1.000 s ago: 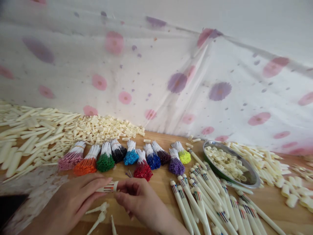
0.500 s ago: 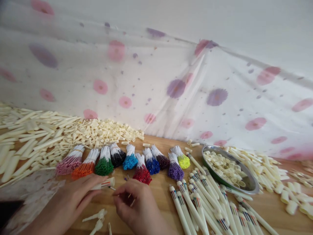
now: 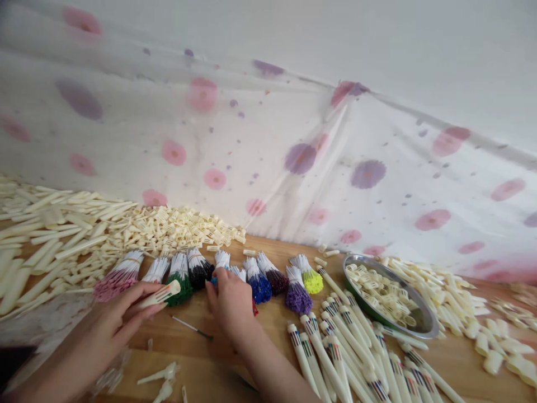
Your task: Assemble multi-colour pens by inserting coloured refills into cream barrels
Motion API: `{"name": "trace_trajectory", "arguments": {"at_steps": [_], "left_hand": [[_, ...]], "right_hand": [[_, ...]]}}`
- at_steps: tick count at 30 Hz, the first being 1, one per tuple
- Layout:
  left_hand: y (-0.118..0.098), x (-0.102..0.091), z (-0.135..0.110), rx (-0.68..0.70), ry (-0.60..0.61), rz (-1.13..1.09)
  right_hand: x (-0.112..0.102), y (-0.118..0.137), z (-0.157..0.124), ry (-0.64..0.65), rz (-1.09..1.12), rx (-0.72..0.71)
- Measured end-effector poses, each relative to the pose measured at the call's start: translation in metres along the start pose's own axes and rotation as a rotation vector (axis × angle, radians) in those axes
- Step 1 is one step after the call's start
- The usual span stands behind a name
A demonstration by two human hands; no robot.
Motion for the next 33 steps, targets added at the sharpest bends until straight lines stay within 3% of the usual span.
{"name": "trace_trajectory", "arguments": {"at_steps": [6, 11, 17, 21, 25, 33], "left_hand": [[0.004, 0.002, 0.001, -0.031, 0.020, -0.061], [0.005, 0.005, 0.002, -0.060, 0.050, -0.134], [0.002, 0.016, -0.001, -0.121, 0.208, -0.280], [0.003, 0.024, -0.001, -0.137, 0.259, -0.383], [-0.001, 0.028, 0.001, -0.097, 0.262, -0.409], [-0.014, 0.035, -0.006, 0.068, 0.379, -0.390]], "right_hand": [[0.020, 0.017, 0.034, 0.131, -0.160, 0.043], [0.022, 0.014, 0.038, 0.239, -0.090, 0.007], [-0.015, -0.003, -0.001, 0.415, 0.294, -0.141], [-0.036, -0.017, -0.040, 0.497, 0.733, -0.111], [-0.030, -0.025, -0.058, 0.554, 1.154, -0.010], [-0.015, -0.021, -0.061, 0.662, 1.197, 0.010]]}}
Point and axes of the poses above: each hand's wrist, its own z-axis towards the middle knuckle, its own x-axis out of the palm, y = z × x, the point moved 9 cm from there along z, towards the middle knuckle, and after that the axes turned 4 degrees about y, right-handed, at the moved point
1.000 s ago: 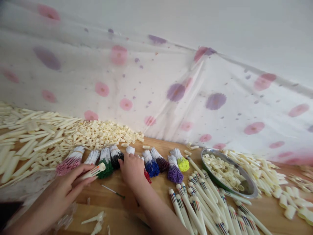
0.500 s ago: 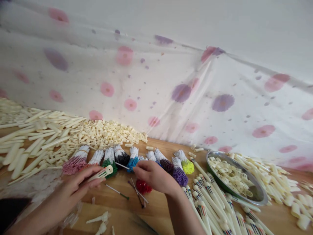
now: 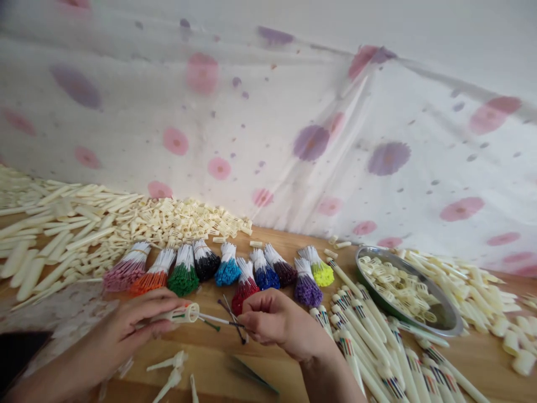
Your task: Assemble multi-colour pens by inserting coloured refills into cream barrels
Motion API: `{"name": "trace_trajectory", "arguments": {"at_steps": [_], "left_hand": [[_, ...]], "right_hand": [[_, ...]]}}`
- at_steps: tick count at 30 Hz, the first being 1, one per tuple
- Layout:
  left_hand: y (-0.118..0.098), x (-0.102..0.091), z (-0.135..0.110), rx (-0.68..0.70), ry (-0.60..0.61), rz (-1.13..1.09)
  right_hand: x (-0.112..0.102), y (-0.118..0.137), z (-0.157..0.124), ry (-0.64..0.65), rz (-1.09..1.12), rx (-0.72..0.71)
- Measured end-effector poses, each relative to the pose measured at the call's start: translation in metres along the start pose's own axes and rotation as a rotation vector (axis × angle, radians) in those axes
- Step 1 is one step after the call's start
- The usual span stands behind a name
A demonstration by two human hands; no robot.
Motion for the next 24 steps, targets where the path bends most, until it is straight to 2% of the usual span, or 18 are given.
{"name": "trace_trajectory", "arguments": {"at_steps": [8, 18, 24], "left_hand": [[-0.004, 0.003, 0.002, -0.009, 0.041, 0.039], [-0.019, 0.010, -0.001, 0.042, 0.110, 0.093], [-0.023, 0.015, 0.000, 0.019, 0.146, 0.104]], "right_hand": [[-0.007, 0.007, -0.006, -0.014, -0.142, 0.011], [0.012, -0.004, 0.004, 0.049, -0.117, 0.081], [0.023, -0.006, 0.008, 0.083, -0.057, 0.109]]}}
Point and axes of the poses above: each hand's wrist, its own z-axis towards the middle knuckle, its own x-axis out of the palm, y = z × x, the point moved 9 cm from there along z, towards the middle knuckle, and after that the axes turned 4 degrees about y, right-handed, at the moved point
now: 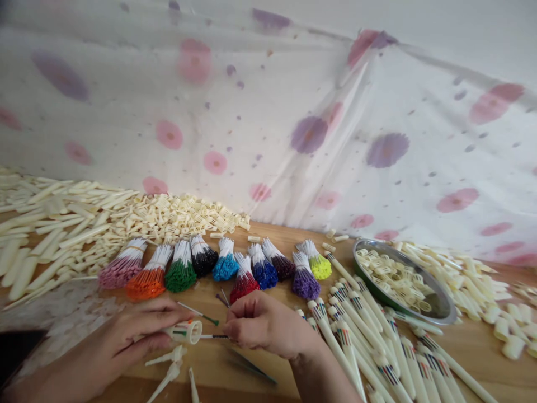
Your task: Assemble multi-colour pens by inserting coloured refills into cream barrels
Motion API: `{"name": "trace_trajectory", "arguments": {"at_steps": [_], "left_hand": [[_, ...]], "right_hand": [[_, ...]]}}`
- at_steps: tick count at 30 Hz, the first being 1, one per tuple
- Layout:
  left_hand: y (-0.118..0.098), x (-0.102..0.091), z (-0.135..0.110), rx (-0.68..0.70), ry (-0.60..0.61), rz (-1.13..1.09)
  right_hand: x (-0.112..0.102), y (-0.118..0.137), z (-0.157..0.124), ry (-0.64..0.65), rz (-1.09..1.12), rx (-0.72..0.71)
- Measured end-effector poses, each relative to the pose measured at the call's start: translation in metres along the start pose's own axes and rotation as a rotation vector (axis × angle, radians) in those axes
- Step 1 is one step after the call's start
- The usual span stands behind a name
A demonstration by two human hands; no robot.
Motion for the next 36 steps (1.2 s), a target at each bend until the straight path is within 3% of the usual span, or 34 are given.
{"name": "trace_trajectory", "arguments": {"at_steps": [7, 13, 16, 21, 25, 36], "left_hand": [[-0.001, 0.004, -0.001, -0.024, 0.022, -0.007], [0.008, 0.004, -0.001, -0.047, -0.030, -0.060], [0.010, 0.000, 0.000, -0.048, -0.068, -0.078], [0.008, -0.002, -0.001, -0.035, -0.059, -0.104], [0.003, -0.002, -0.002, -0.010, -0.065, -0.125], [0.001, 0.000, -0.001, -0.044, -0.032, -0.115]], "right_hand": [[0.013, -0.010, 0.011, -0.040, 0.128, -0.016], [0.011, 0.016, 0.002, -0.392, -0.320, -0.229], [0.009, 0.025, -0.005, -0.465, -0.437, -0.258], [0.001, 0.038, -0.018, -0.483, -0.422, -0.324], [0.006, 0.045, -0.023, -0.433, -0.450, -0.380], [0.006, 0.027, -0.009, -0.363, -0.225, -0.334]]}}
Point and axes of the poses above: each hand's wrist, its own z-axis towards the middle knuckle, its own x-axis out of the palm, y = z × x, the point moved 9 cm from there along z, towards the middle knuckle, and after that the axes turned 4 degrees about y, right-handed, at the moved point
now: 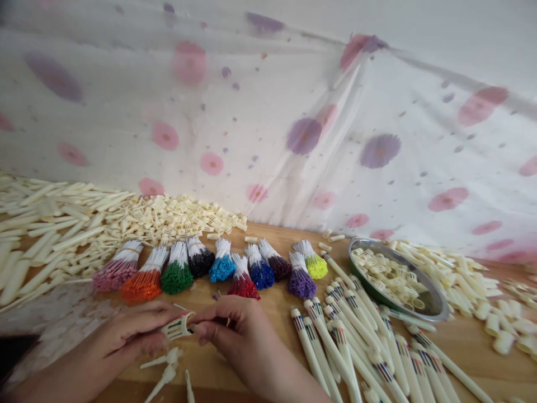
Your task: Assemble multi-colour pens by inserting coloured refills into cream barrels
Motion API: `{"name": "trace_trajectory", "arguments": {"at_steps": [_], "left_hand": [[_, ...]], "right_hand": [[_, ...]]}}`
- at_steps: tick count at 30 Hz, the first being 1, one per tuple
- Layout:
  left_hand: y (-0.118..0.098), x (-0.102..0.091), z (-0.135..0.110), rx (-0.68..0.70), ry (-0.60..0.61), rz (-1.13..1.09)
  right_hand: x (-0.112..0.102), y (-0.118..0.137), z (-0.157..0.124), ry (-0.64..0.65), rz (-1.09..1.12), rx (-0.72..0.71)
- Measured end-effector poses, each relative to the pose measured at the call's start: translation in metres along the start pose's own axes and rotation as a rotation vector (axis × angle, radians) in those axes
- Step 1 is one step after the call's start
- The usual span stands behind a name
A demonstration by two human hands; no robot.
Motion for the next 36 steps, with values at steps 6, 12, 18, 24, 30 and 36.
{"name": "trace_trajectory", "arguments": {"at_steps": [6, 12, 18, 24, 30, 36], "left_hand": [[0.006, 0.008, 0.000, -0.041, 0.085, -0.089], [0.016, 0.021, -0.001, -0.095, 0.151, -0.287], [0.013, 0.027, 0.000, -0.114, 0.204, -0.424], [0.013, 0.034, -0.002, -0.138, 0.253, -0.488], [0.012, 0.039, -0.003, -0.161, 0.299, -0.538], [0.015, 0.039, -0.003, -0.146, 0.284, -0.483]], "right_hand": [[0.002, -0.003, 0.003, -0.009, 0.011, 0.022], [0.001, 0.017, 0.003, 0.100, -0.071, -0.174], [0.002, 0.032, -0.001, 0.186, -0.239, -0.277], [0.005, 0.030, -0.003, 0.243, -0.246, -0.354], [0.005, 0.029, -0.004, 0.238, -0.243, -0.404], [0.006, 0.030, -0.004, 0.236, -0.311, -0.373]]}}
Point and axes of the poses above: each hand's wrist, its own z-axis towards the middle knuckle, its own x-axis out of the palm, y = z × x, the point moved 9 cm from there along z, towards the middle knuckle, and after that the axes turned 4 degrees about y, right-handed, at the moved point
